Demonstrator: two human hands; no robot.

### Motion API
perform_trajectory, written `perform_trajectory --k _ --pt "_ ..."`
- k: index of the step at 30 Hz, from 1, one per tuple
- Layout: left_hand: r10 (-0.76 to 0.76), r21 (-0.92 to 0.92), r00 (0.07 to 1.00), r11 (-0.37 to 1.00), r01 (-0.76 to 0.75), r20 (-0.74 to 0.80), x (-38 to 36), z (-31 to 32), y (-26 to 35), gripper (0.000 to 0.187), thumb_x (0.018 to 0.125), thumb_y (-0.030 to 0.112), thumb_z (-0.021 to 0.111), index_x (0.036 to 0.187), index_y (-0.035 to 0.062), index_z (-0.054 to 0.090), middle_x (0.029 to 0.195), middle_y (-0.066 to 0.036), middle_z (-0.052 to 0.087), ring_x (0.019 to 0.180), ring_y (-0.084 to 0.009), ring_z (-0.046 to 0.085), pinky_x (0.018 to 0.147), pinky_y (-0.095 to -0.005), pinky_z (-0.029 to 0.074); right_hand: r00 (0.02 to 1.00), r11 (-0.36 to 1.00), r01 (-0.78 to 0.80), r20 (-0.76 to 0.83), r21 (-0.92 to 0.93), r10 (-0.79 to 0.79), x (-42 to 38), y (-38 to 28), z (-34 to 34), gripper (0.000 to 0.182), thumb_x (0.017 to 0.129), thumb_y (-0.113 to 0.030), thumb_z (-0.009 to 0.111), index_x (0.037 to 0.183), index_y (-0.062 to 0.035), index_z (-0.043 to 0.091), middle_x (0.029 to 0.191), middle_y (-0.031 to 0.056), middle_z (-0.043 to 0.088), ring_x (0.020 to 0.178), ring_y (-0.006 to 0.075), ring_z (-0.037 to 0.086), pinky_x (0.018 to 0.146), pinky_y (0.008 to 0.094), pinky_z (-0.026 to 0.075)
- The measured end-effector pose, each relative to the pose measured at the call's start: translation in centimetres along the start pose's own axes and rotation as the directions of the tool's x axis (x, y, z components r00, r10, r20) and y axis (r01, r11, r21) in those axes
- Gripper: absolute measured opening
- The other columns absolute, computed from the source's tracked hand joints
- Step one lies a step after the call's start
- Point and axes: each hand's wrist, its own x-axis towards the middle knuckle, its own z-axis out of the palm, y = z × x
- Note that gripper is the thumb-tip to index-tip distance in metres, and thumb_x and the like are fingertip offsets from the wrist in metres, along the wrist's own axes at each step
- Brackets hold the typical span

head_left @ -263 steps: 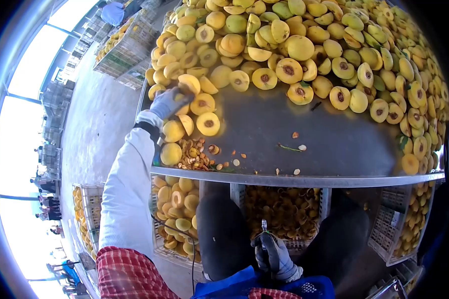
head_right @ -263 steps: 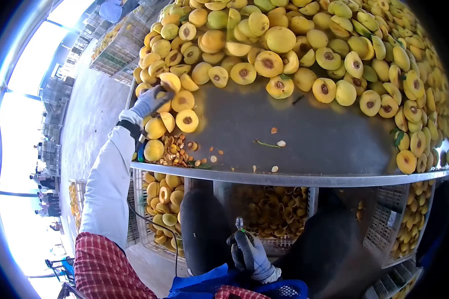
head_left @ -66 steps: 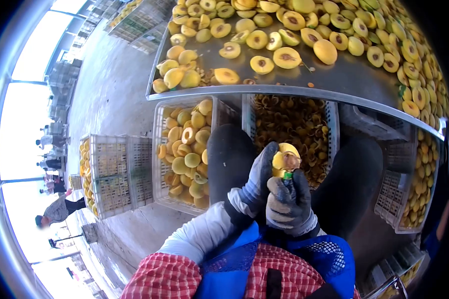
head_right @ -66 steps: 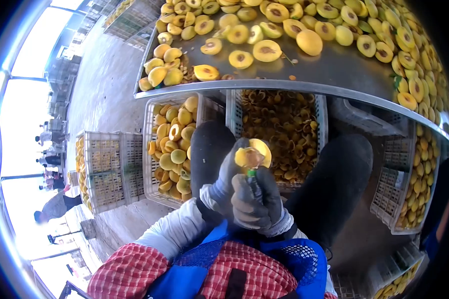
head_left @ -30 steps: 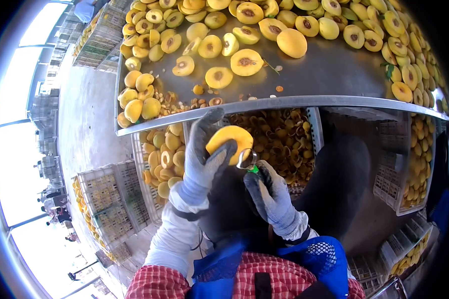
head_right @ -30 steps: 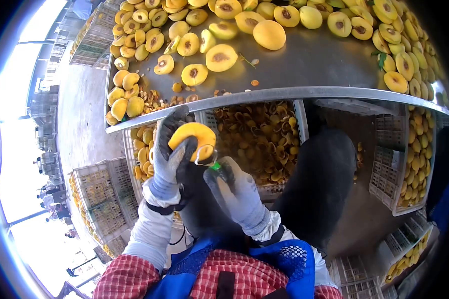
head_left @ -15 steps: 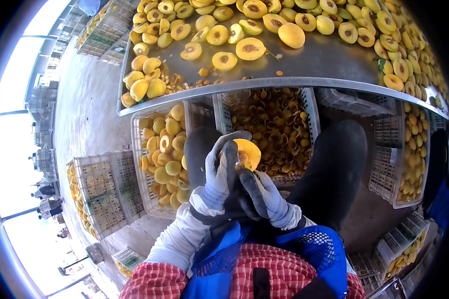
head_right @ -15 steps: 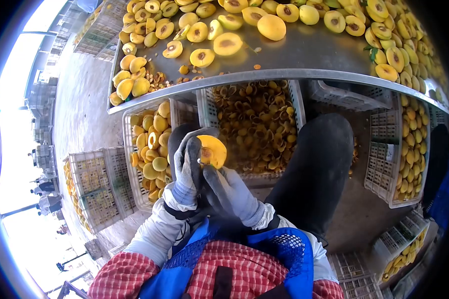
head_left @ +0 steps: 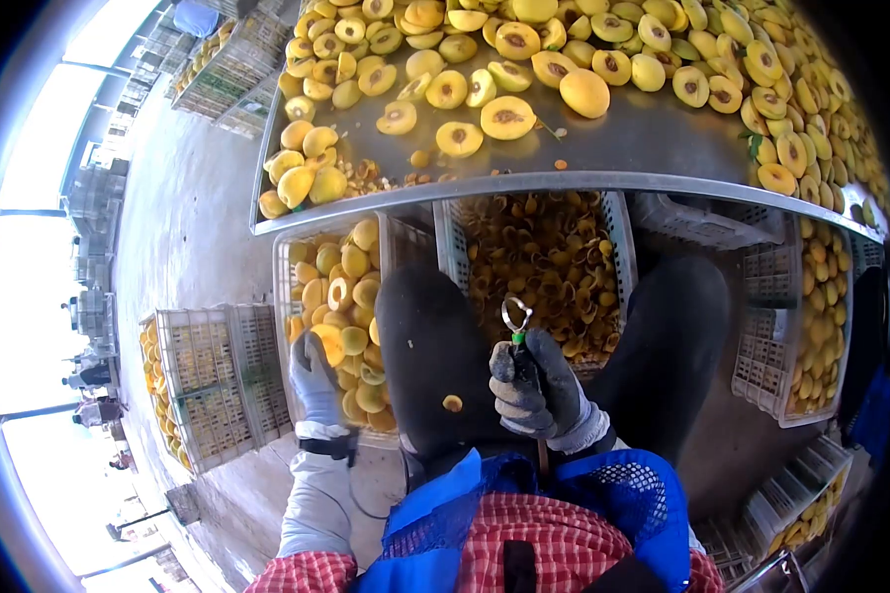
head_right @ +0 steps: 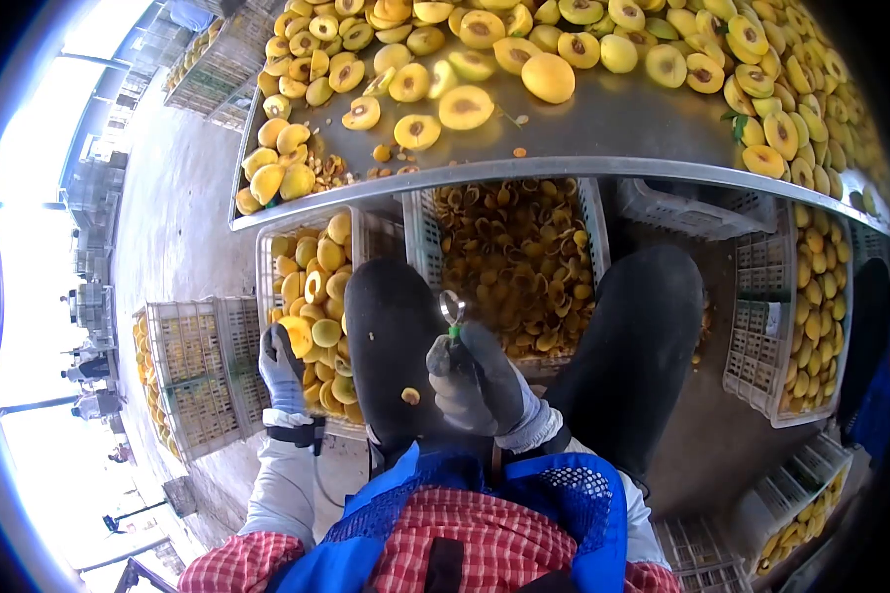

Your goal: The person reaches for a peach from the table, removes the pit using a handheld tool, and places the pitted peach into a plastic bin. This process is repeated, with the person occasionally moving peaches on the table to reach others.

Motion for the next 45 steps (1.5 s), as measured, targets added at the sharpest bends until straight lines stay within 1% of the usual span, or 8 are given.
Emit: perform_trajectory --k 2,4,12,18,24,26,34,45 --pt "-0.086 0.748 0.996 0.662 0.045 0.016 1.6 -1.1 0.9 0.04 0.083 0.024 0.068 0.113 -0.0005 0.058 0.107 -0.016 0.058 0.097 -0.0244 0.058 0.078 -0.0334 0.05 0.997 0.982 0.025 -0.067 -0.189 -0.038 0.3 -0.5 0.4 0.04 0.097 -0.044 0.043 0.107 -0.0067 0.053 0.064 -0.0001 0.045 0.044 0.0071 0.037 0.037 0.0205 0.03" --pt "0.351 0.489 0.928 0.791 -0.367 0.127 1.7 2.3 3.0 0.04 0.081 0.02 0.071 0.114 0.0011 0.058 0.108 -0.015 0.058 0.09 -0.0233 0.059 0.074 -0.0324 0.05 0.976 0.937 -0.006 -0.207 -0.348 -0.07 0.7 -0.6 1.4 0.03 0.098 -0.036 0.046 0.106 -0.0082 0.052 0.065 -0.002 0.046 0.045 0.0068 0.038 0.04 0.0213 0.029" --pt "0.134 0.559 0.768 0.609 -0.562 0.626 10.3 25.8 19.7 0.06 0.077 0.046 0.068 0.121 0.0075 0.055 0.097 -0.012 0.066 0.095 -0.0314 0.063 0.083 -0.0387 0.048 0.899 0.837 0.079 -0.325 -0.541 -0.295 1.7 -2.8 2.5 0.03 0.097 -0.03 0.05 0.112 -0.0045 0.051 0.071 0.002 0.053 0.052 0.0081 0.047 0.044 0.0214 0.037" --pt "0.452 0.102 0.529 0.684 -0.722 0.718 9.9 28.4 16.8 0.069 0.074 0.024 0.074 0.133 0.0093 0.041 0.12 -0.014 0.053 0.112 -0.0283 0.054 0.092 -0.0376 0.046 0.722 0.773 0.194 -0.446 -0.604 -0.529 1.8 -4.8 2.1 0.031 0.097 -0.032 0.049 0.108 -0.0042 0.053 0.062 -0.0002 0.05 0.043 0.0066 0.041 0.039 0.0206 0.032" --pt "0.244 -0.348 0.422 0.918 0.189 0.873 -0.9 19.6 17.1 0.063 0.078 0.0 0.068 0.133 -0.0009 0.039 0.12 -0.01 0.054 0.109 -0.0139 0.053 0.094 -0.029 0.044 0.705 0.502 0.169 -0.252 -0.848 -0.663 1.3 -5.6 4.3 0.009 0.094 -0.01 0.053 0.098 -0.0015 0.053 0.076 0.0016 0.057 0.064 0.0054 0.049 0.058 0.0201 0.04" --pt "0.095 -0.364 0.476 0.778 0.512 0.874 -3.6 18.2 17.3 0.042 0.087 0.01 0.061 0.126 -0.0013 0.048 0.115 -0.01 0.057 0.106 -0.0142 0.054 0.093 -0.0286 0.045 0.708 0.136 0.046 -0.064 -0.99 -0.704 1.6 -4.7 3.5 0.013 0.091 -0.011 0.056 0.098 -0.0011 0.053 0.076 0.0103 0.059 0.066 0.0162 0.058 0.06 0.0276 0.044" --pt "0.167 -0.37 0.755 0.923 0.107 0.634 -8.3 16.9 17.0 0.043 0.098 0.036 0.045 0.117 -0.0007 0.056 0.108 -0.008 0.06 0.096 -0.0129 0.054 0.087 -0.0264 0.044 0.628 -0.288 -0.059 0.189 -0.956 -0.755 1.0 -1.2 3.2 0.022 0.088 -0.014 0.053 0.103 0.0007 0.049 0.076 0.0196 0.058 0.07 0.0348 0.061 0.061 0.0388 0.046" --pt "0.271 -0.429 0.799 0.903 -0.018 0.537 -10.2 16.1 15.2 0.036 0.099 0.028 0.043 0.114 -0.0021 0.055 0.103 -0.009 0.06 0.093 -0.0134 0.055 0.084 -0.0267 0.044 0.646 -0.195 0.034 0.17 -0.98 -0.744 0.4 0.9 1.4 0.024 0.091 -0.013 0.048 0.109 0.0041 0.049 0.078 0.0192 0.058 0.069 0.0326 0.06 0.06 0.0365 0.044"
